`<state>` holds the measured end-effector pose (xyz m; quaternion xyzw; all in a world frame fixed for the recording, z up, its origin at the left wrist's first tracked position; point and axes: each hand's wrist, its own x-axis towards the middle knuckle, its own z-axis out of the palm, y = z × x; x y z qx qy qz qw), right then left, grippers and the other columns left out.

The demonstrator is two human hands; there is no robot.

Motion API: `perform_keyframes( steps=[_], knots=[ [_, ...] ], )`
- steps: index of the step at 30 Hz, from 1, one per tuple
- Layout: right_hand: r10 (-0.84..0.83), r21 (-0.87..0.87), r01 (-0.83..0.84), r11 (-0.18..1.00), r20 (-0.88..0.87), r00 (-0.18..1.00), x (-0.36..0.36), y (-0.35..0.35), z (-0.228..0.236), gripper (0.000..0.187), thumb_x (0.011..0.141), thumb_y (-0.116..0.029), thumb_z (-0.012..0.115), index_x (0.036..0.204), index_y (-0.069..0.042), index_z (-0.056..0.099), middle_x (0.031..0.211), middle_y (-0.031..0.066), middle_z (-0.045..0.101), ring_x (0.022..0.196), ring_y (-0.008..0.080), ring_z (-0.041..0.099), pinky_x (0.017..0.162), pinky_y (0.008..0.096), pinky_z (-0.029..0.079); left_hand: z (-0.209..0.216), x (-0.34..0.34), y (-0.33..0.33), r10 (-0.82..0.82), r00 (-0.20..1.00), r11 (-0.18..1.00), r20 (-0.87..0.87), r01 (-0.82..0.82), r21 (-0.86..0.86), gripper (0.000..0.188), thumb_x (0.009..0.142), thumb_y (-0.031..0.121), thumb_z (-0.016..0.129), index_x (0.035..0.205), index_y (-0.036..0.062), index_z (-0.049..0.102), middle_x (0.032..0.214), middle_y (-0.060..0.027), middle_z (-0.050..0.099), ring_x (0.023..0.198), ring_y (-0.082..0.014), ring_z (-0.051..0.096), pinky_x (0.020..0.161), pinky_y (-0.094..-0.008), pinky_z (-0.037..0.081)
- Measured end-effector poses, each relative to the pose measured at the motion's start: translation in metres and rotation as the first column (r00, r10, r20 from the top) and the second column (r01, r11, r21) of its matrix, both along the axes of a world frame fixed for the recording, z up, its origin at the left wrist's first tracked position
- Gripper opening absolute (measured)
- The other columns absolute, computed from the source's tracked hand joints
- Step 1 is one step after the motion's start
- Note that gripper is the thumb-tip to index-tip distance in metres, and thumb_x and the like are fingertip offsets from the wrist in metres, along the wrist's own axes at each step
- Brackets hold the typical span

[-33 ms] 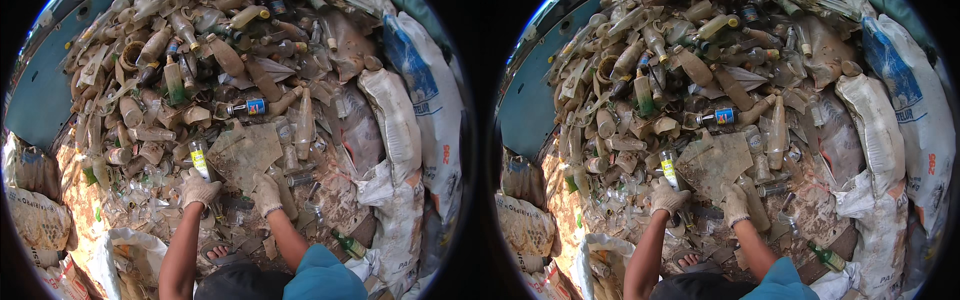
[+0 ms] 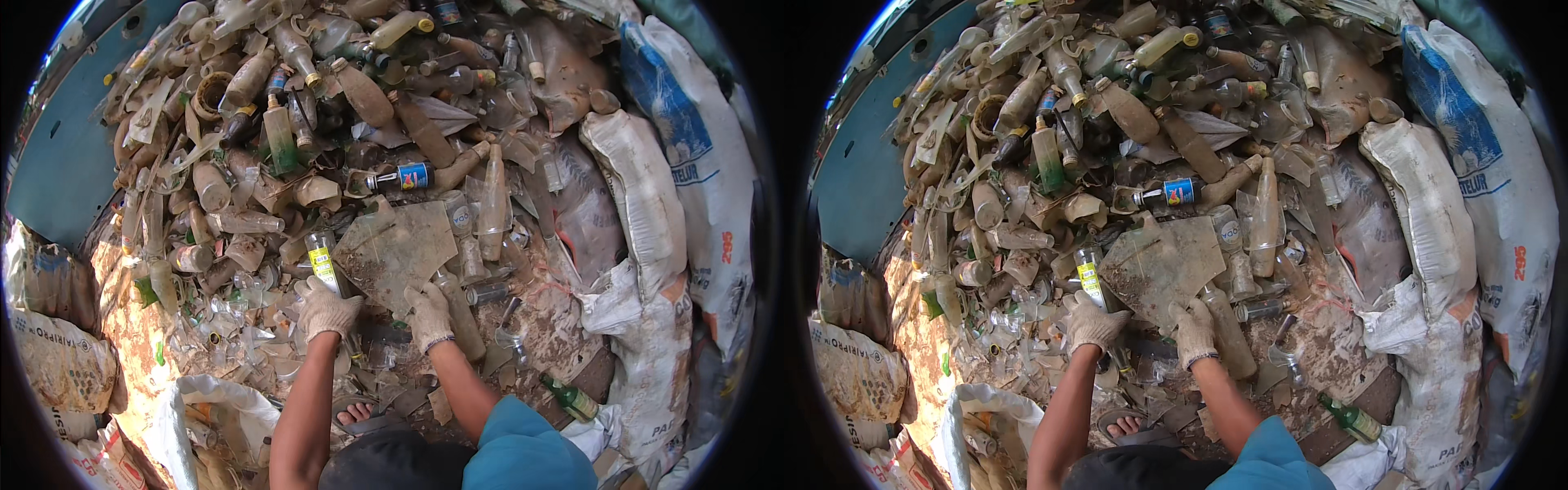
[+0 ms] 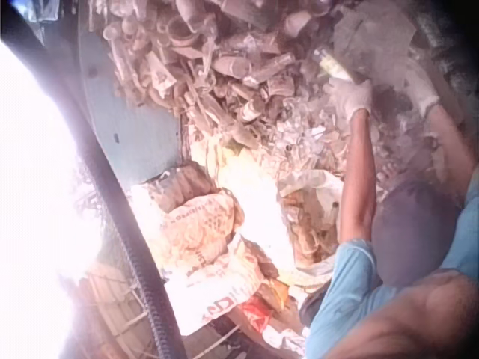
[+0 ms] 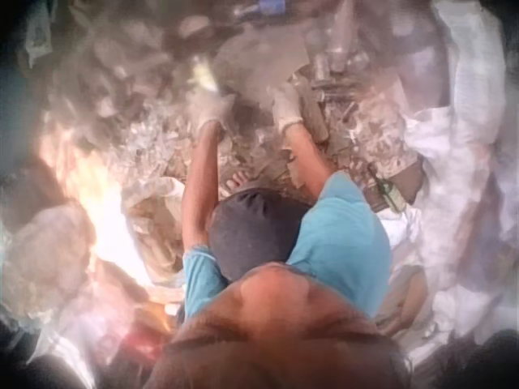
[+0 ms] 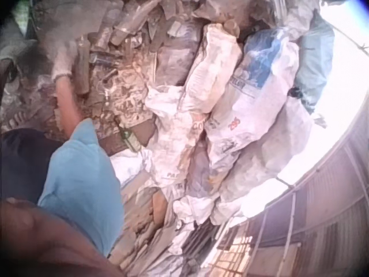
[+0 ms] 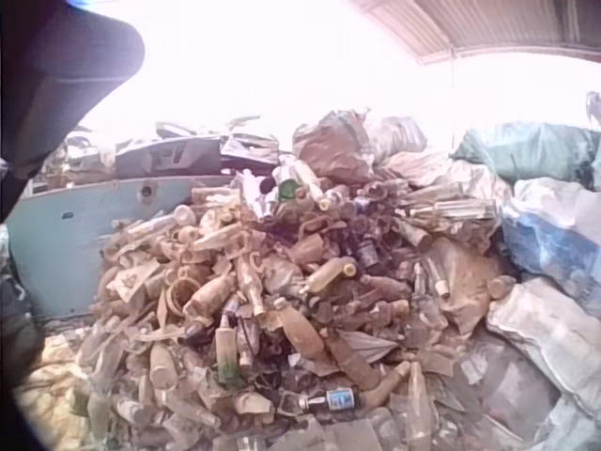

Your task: The person sorts plastic bottles from a large pile of debris, picking them up by hand and placing them into a white sack. The person repeatedly reaches into the pile, selects bottles, and deposits them into the sack.

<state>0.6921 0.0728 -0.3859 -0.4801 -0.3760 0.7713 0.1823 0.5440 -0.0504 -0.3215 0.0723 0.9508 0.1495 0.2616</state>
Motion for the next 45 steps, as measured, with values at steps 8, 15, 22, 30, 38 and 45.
perform_keyframes(
  steps=[8, 15, 22, 30, 38, 45],
  knots=[
    [-0.094, 0.360, 0.177, 0.916, -0.236, 0.967, 0.036, -0.004, 0.003, 0.031, 0.089, 0.006, 0.065, 0.118, 0.000, 0.058, 0.108, 0.0090, 0.069, 0.094, 0.0149, 0.067, 0.082, 0.0320, 0.056, -0.028, 0.007, -0.015, 0.133, 0.971, 0.981, -0.197, -0.101, 0.164, 0.113, 0.059, 0.036, 0.086, 0.154, 0.0102, 0.030, 0.149, -0.0278, 0.039, 0.134, -0.0457, 0.048, 0.112, -0.0487, 0.044],
    [0.191, 0.203, -0.168, 0.965, -0.098, 0.977, 0.084, -0.053, 0.013, 0.032, 0.090, 0.010, 0.060, 0.121, 0.002, 0.057, 0.109, 0.0105, 0.070, 0.100, 0.0165, 0.068, 0.088, 0.0308, 0.056, 0.021, -0.051, -0.095, 0.017, 0.906, 0.845, 0.422, -0.239, 0.478, 0.100, 0.060, 0.023, 0.085, 0.150, 0.0087, 0.042, 0.118, -0.0183, 0.065, 0.105, -0.0337, 0.066, 0.090, -0.0420, 0.055],
    [0.674, 0.120, -0.669, 0.733, 0.006, 0.739, 0.020, -0.156, -0.020, 0.046, 0.094, -0.019, 0.067, 0.130, 0.000, 0.046, 0.123, 0.0162, 0.067, 0.110, 0.0275, 0.065, 0.095, 0.0378, 0.050, 0.087, -0.055, -0.145, 0.049, 0.818, 0.207, 0.573, -0.570, 0.795, 0.089, 0.060, 0.008, 0.068, 0.147, 0.0035, 0.047, 0.116, -0.0149, 0.067, 0.089, -0.0279, 0.070, 0.074, -0.0409, 0.063],
    [0.455, 0.795, -0.556, 0.242, 0.414, 0.789, -0.023, -0.044, 0.037, 0.055, 0.090, -0.030, 0.071, 0.136, -0.003, 0.058, 0.125, 0.0212, 0.065, 0.117, 0.0375, 0.061, 0.104, 0.0464, 0.048, 0.061, -0.021, -0.171, -0.127, 0.633, -0.007, 0.764, -0.771, 0.637, 0.092, 0.062, 0.014, 0.073, 0.147, -0.0033, 0.042, 0.110, -0.0304, 0.068, 0.081, -0.0392, 0.074, 0.063, -0.0452, 0.067],
    [-0.176, 0.583, -0.777, 0.236, 0.812, 0.556, 0.034, 0.081, 0.041, 0.066, 0.080, -0.046, 0.079, 0.132, -0.011, 0.060, 0.136, 0.0270, 0.054, 0.125, 0.0447, 0.053, 0.105, 0.0530, 0.044, -0.067, 0.041, -0.129, -0.262, 0.473, -0.276, 0.841, -0.872, 0.405, 0.085, 0.067, 0.025, 0.080, 0.142, -0.0025, 0.049, 0.116, -0.0206, 0.070, 0.097, -0.0356, 0.073, 0.083, -0.0458, 0.065],
    [0.016, 0.615, -0.609, 0.501, 0.697, 0.717, 0.047, 0.039, -0.009, 0.041, 0.081, -0.036, 0.081, 0.099, -0.005, 0.063, 0.106, 0.0173, 0.065, 0.102, 0.0341, 0.062, 0.090, 0.0439, 0.050, -0.065, 0.094, -0.043, -0.216, 0.604, 0.079, 0.767, -0.772, 0.630, 0.091, 0.061, 0.004, 0.070, 0.146, 0.0044, 0.039, 0.110, -0.0134, 0.063, 0.090, -0.0299, 0.069, 0.078, -0.0434, 0.062]
  ],
)
